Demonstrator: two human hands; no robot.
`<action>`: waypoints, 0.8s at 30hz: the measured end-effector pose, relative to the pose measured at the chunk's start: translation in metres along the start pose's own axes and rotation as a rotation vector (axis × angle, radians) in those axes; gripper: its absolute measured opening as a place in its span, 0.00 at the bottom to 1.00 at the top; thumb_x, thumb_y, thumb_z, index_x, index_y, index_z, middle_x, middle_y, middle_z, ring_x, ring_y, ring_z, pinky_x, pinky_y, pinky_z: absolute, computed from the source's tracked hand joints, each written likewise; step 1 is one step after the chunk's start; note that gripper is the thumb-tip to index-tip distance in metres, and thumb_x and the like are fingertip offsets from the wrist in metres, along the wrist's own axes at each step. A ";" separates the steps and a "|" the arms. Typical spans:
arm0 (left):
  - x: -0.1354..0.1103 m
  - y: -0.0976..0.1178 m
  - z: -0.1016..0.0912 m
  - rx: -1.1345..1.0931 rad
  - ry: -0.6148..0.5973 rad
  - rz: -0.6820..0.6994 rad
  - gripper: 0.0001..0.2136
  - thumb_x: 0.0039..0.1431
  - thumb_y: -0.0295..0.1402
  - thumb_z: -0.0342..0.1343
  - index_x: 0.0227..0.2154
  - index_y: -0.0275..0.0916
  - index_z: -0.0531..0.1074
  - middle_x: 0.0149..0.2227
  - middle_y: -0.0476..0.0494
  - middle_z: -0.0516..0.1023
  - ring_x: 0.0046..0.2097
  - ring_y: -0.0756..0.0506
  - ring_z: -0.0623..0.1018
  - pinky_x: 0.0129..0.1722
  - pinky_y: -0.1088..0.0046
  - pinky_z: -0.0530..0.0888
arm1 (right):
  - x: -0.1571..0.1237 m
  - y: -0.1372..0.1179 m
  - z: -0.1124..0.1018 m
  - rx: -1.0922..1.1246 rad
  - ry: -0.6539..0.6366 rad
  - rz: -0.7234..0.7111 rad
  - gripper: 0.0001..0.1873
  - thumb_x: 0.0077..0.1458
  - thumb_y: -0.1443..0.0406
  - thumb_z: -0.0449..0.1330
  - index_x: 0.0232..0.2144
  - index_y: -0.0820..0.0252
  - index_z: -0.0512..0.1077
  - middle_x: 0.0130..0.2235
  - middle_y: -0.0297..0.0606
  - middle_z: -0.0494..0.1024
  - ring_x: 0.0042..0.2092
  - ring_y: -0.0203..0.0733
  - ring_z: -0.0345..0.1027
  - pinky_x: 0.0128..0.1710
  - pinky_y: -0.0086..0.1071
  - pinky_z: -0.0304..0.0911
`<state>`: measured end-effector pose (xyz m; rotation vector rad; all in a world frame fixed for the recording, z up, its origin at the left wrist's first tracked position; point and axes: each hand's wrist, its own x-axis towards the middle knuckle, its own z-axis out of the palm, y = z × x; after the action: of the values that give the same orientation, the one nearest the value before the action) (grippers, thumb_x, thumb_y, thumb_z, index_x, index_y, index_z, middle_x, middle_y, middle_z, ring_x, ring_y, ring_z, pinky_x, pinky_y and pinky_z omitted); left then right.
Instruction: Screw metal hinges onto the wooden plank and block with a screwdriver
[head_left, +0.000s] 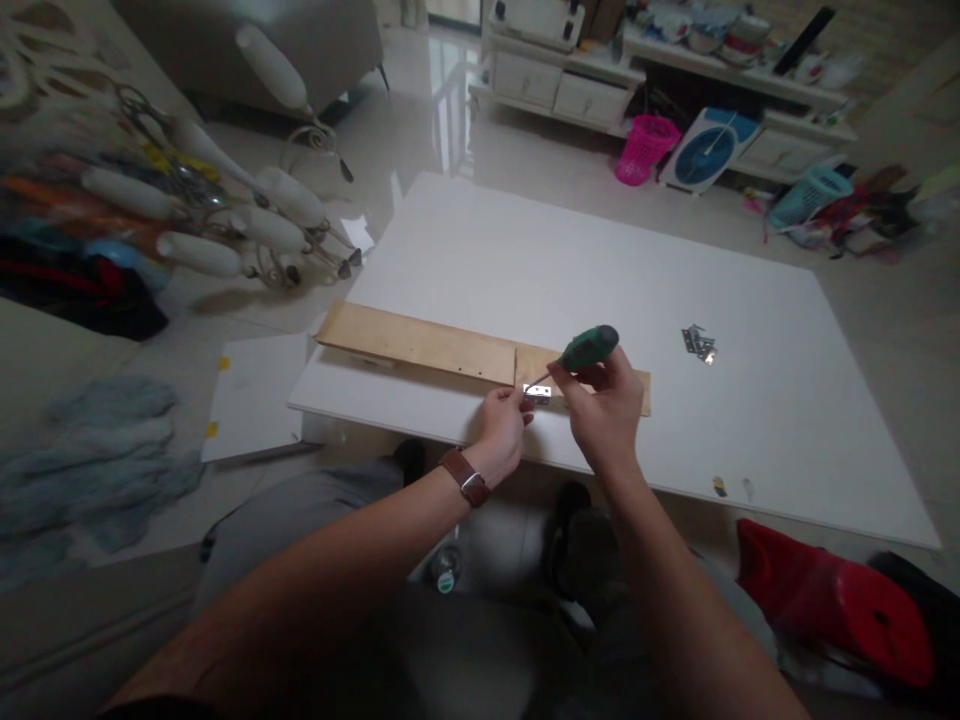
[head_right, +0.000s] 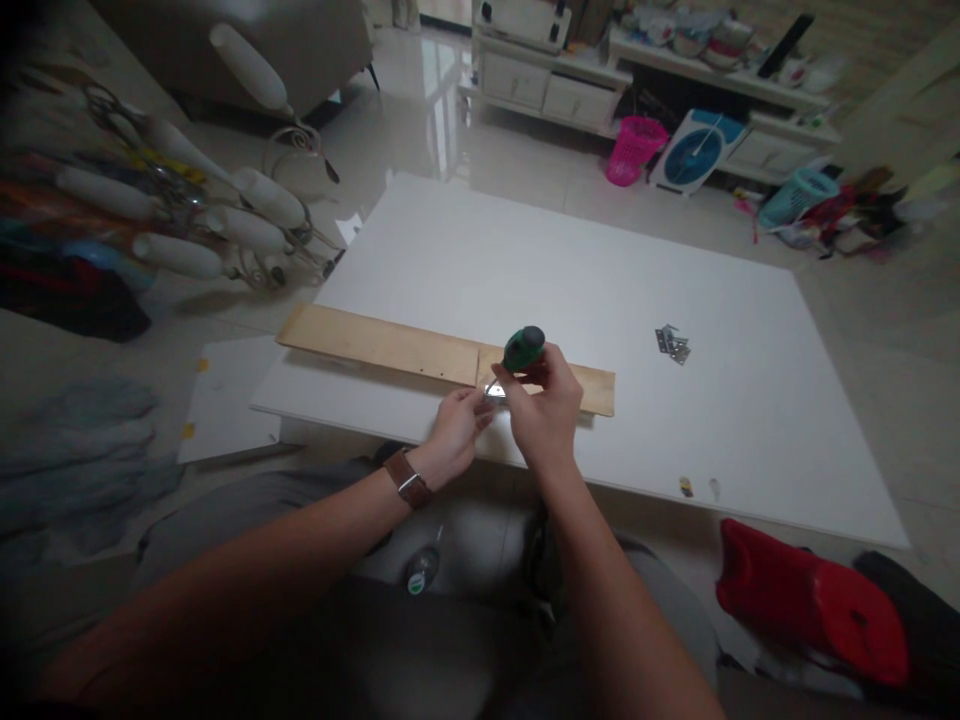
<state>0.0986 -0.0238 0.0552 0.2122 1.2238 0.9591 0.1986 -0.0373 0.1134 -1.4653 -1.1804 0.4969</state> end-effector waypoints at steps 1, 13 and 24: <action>0.000 0.000 0.000 0.000 -0.001 0.000 0.07 0.67 0.26 0.61 0.33 0.38 0.70 0.33 0.47 0.77 0.33 0.50 0.76 0.37 0.73 0.71 | 0.000 -0.001 0.000 0.006 0.004 -0.006 0.11 0.53 0.64 0.70 0.38 0.54 0.74 0.35 0.32 0.80 0.35 0.40 0.76 0.36 0.37 0.74; 0.001 0.002 -0.002 0.050 -0.018 0.008 0.06 0.65 0.26 0.61 0.32 0.38 0.72 0.33 0.47 0.77 0.32 0.51 0.75 0.34 0.74 0.69 | 0.001 0.000 0.002 0.041 -0.007 -0.058 0.14 0.55 0.65 0.66 0.44 0.51 0.70 0.42 0.35 0.84 0.42 0.42 0.80 0.41 0.39 0.77; 0.001 0.002 -0.002 0.087 0.001 0.026 0.07 0.64 0.29 0.64 0.33 0.40 0.71 0.34 0.48 0.78 0.32 0.51 0.76 0.34 0.75 0.68 | 0.003 0.002 0.004 0.027 0.080 -0.003 0.19 0.51 0.63 0.71 0.42 0.50 0.68 0.38 0.32 0.79 0.38 0.42 0.78 0.37 0.38 0.77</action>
<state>0.0953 -0.0221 0.0546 0.2966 1.2672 0.9294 0.1973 -0.0321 0.1115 -1.4468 -1.1083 0.4465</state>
